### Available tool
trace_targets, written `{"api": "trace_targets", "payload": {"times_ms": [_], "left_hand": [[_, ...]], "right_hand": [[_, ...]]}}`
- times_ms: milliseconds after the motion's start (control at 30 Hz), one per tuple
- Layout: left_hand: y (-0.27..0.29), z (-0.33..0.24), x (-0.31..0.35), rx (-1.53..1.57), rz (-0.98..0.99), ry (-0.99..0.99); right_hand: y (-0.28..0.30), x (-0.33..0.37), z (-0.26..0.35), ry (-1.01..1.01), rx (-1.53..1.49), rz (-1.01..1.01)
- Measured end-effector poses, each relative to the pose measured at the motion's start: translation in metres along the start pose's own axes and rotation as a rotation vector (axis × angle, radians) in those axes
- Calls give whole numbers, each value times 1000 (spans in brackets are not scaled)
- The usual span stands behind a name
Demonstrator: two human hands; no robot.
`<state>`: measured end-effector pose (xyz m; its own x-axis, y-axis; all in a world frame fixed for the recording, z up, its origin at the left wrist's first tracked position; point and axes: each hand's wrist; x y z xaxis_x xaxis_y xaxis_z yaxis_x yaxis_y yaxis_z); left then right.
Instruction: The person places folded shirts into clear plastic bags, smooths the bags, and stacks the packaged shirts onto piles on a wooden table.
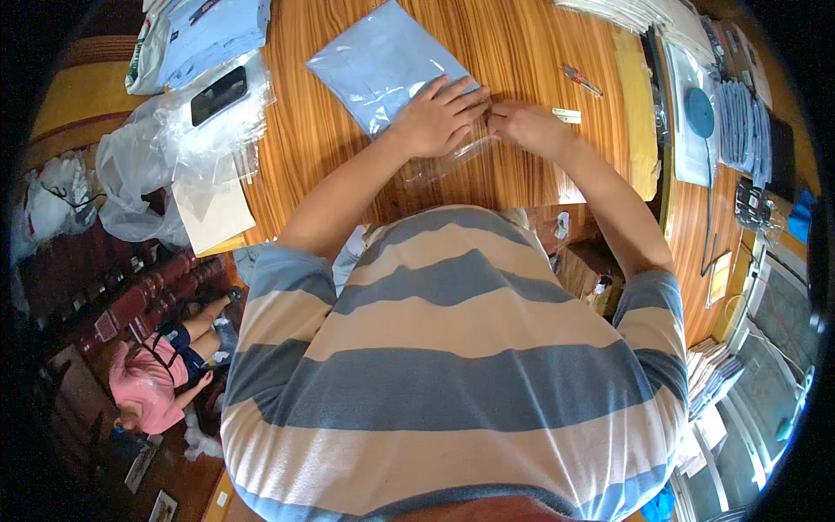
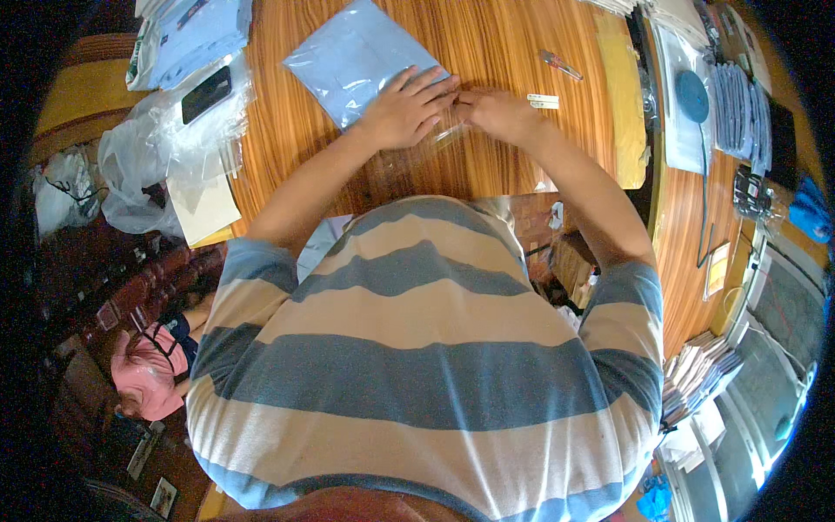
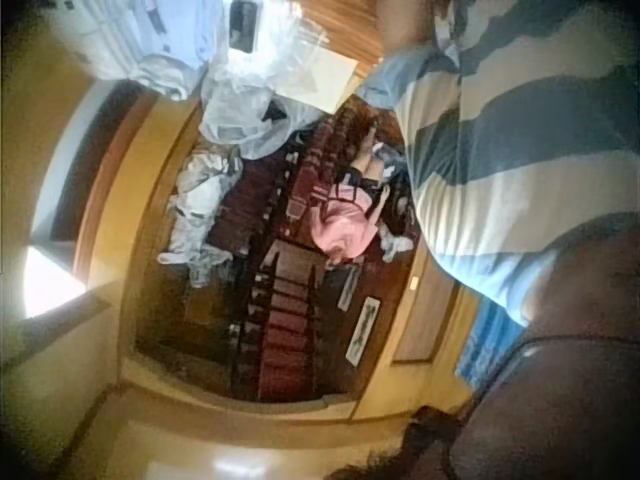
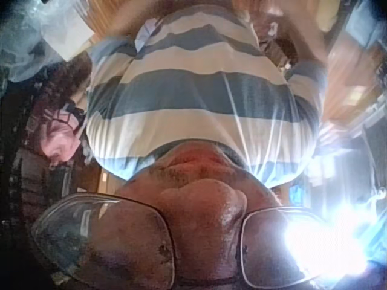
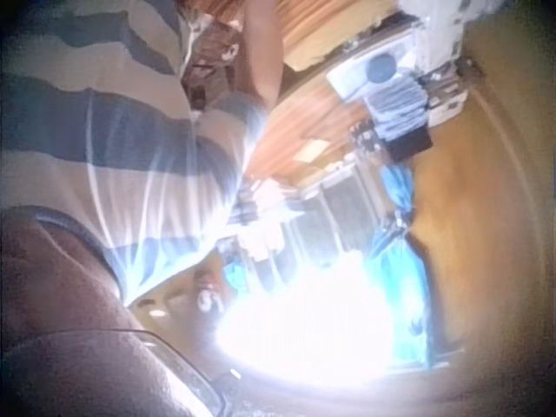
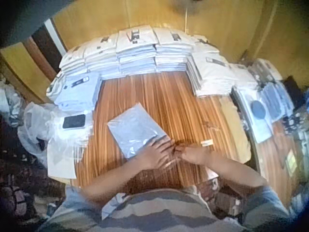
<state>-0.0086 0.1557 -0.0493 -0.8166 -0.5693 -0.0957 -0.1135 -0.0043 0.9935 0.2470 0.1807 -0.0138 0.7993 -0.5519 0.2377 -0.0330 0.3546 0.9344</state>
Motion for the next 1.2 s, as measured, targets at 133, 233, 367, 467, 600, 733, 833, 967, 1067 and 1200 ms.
{"api": "trace_targets", "payload": {"times_ms": [133, 233, 367, 467, 600, 733, 833, 967, 1067, 1200], "left_hand": [[5, 0, -1, -6, 47, -25], [2, 2, 0, -15, 14, -34], [2, 4, -2, -9, -10, -51], [5, 2, -1, 1, -7, -40], [-2, 7, -4, 62, -25, -39], [15, 16, -13, 478, -143, 78], [11, 9, -9, 100, 9, 66], [9, 7, 4, 39, 101, 29], [2, 9, 5, 62, 63, 36], [-2, 9, 5, 130, -15, 6]], "right_hand": [[-11, 20, 3, 149, 129, -195], [-8, 35, 14, 234, 200, -230], [-14, 52, 30, 212, 210, -183], [0, 55, 38, 151, 199, -284], [10, 27, 61, -2, -51, -476], [-14, 6, 50, -13, -96, -200], [-18, -3, 57, -3, -111, -224], [-12, -13, 62, 44, 28, -298], [-18, -16, 60, 60, 97, -261], [-27, -17, 56, 88, 93, -210]]}}
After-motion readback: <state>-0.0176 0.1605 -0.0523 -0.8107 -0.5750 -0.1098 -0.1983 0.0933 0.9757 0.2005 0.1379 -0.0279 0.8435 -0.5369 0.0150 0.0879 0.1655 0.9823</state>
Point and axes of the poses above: each hand's wrist, its own x-axis away from the middle knuckle, its own y-axis out of the back of the hand, z = x × y, and after that the axes turned 5 degrees about -y, right-handed
